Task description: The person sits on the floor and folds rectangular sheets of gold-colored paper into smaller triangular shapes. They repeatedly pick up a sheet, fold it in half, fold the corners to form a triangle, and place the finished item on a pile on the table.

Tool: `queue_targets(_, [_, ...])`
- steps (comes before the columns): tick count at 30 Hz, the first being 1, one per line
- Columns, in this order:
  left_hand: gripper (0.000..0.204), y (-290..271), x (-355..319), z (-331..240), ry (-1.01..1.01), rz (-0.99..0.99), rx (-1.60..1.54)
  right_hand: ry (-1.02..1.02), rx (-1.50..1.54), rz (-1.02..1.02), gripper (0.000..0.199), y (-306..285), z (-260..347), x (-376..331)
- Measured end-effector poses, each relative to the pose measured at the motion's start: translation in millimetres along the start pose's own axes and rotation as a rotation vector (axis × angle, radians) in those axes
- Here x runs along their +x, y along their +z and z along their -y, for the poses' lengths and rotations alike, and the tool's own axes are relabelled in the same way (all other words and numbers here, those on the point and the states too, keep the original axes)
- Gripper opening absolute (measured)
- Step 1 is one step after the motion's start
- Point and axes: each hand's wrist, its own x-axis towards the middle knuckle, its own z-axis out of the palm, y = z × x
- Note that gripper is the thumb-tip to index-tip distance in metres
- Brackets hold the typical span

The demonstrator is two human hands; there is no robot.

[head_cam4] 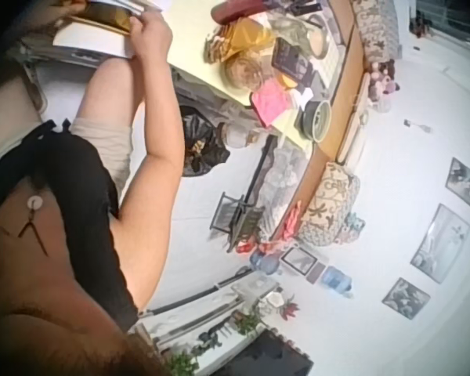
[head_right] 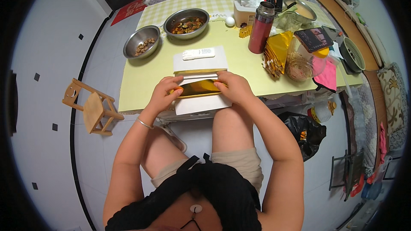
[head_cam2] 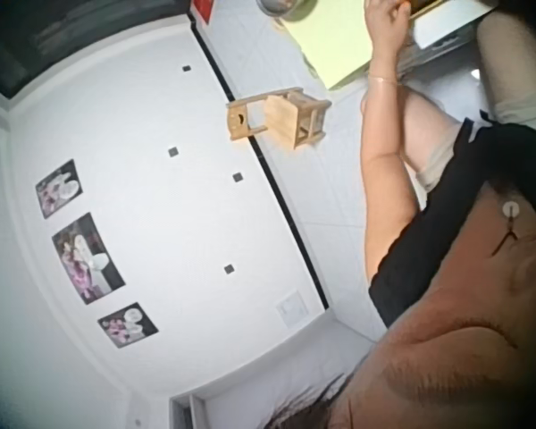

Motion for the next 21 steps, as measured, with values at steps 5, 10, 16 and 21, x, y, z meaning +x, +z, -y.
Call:
queue_targets(5, [0.02, 18.5, 11.8, 3.9, -0.238, -0.166, -0.033, 0.229, 0.058, -0.102, 0.024, 12.6, -8.0, 9.1])
queue_targets(10, [0.023, 25.9, 25.2, 10.1, -0.246, -0.211, 0.294, 0.291, -0.112, -0.2, 0.028, 22.1, -3.0, 16.3])
queue_targets(16, [0.021, 29.0, 34.0, -3.7, -0.253, -0.257, 0.483, 0.412, -0.185, -0.188, 0.028, 25.8, 0.8, 24.5])
queue_targets(21, [0.037, 35.4, 27.8, -18.9, 0.338, -0.26, 0.418, 0.403, -0.215, -0.194, 0.027, 27.7, 3.2, 24.2])
